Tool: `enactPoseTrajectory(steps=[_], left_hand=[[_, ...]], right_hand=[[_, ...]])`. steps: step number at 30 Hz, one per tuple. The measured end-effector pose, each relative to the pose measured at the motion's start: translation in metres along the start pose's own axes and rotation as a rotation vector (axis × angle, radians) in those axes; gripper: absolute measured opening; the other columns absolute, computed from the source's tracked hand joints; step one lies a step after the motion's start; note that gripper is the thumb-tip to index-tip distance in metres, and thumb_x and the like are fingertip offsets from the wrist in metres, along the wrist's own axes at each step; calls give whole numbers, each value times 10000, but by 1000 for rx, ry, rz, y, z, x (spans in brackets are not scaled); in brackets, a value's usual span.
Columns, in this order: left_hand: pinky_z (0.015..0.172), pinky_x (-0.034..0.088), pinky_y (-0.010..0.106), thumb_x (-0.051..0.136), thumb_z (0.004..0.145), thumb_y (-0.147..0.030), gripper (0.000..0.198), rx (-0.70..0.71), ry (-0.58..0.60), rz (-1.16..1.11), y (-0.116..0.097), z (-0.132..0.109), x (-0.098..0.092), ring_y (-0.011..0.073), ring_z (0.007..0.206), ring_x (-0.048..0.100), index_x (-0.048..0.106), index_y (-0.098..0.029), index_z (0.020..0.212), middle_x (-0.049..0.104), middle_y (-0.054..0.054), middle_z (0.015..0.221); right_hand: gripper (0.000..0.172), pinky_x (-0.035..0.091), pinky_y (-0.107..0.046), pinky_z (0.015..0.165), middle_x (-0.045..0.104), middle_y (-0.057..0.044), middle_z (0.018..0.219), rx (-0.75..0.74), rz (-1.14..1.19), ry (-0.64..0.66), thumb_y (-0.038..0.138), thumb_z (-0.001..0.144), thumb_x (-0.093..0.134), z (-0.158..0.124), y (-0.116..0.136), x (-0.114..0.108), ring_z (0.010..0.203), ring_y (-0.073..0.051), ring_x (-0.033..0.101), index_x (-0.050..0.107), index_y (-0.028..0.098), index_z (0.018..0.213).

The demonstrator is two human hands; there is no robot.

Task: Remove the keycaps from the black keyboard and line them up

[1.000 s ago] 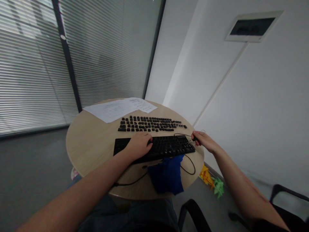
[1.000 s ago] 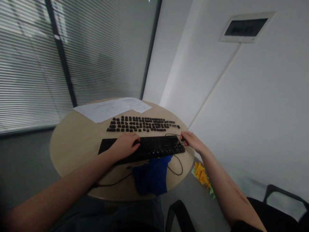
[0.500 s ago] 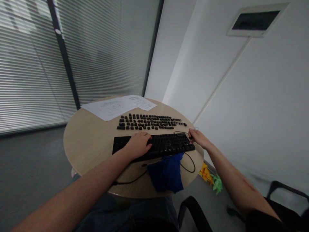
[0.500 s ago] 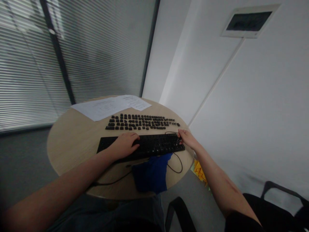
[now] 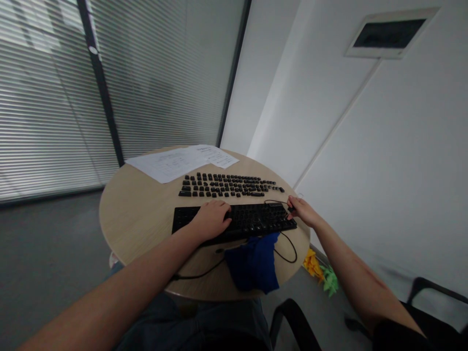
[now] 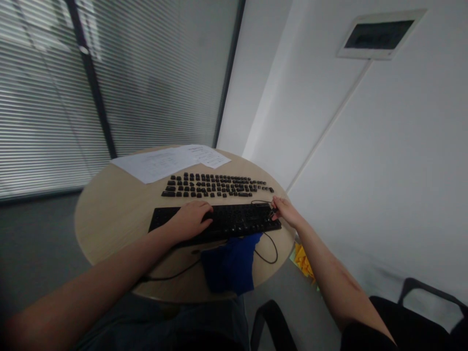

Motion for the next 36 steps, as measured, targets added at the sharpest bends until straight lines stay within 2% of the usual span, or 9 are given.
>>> enactPoseTrajectory(steps=[3,8,14,18,25,31,36], left_hand=[[985,468,456,633,867,-304,212,-10,32,7,-1,0,-2,299,1095,613,676,-185,1038,680,120,1133],[1002,453,428,625,874,-315,241,-31,70,16,-3,-1,-5,283,1116,601,667,-186,1074,675,108,1158],[998,456,438,623,880,-316,240,-38,72,22,-3,-1,-5,289,1122,601,672,-187,1075,679,103,1159],[997,456,440,623,878,-326,244,-30,65,20,-2,0,-3,293,1122,602,672,-187,1072,679,104,1155],[998,456,438,626,872,-321,244,-31,61,15,-1,1,-2,293,1115,606,674,-188,1070,683,100,1152],[1003,459,442,622,875,-329,256,-33,63,26,-1,0,-2,294,1122,606,677,-184,1079,681,106,1155],[998,464,432,622,873,-334,243,-28,54,35,-2,0,-3,290,1109,610,682,-187,1058,683,108,1144]], right_hand=[[592,524,-282,503,410,69,543,20,74,-18,781,791,560,3,-5,-1,452,-114,512,441,217,657],[548,501,-271,491,440,53,536,53,123,-25,728,823,573,5,-12,-2,455,-122,507,448,223,648],[522,537,-309,542,276,109,410,73,263,1,710,827,586,7,-19,-3,384,-89,259,445,239,651],[522,525,-300,541,308,99,425,64,211,7,714,850,554,6,-17,0,399,-93,279,468,233,663],[544,479,-267,497,458,46,570,21,83,-4,718,863,530,8,-14,1,467,-110,466,455,218,660],[543,466,-268,469,428,64,523,43,116,-8,719,843,555,12,-19,1,409,-93,399,440,223,653],[550,465,-261,461,362,80,451,65,146,6,730,816,576,11,-19,4,401,-103,399,426,232,638]])
Point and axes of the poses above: each hand's wrist, its own z-axis towards the middle knuckle, its own x-axis out of the palm, y = z × x, the point moved 4 cm from there along z, towards the middle knuckle
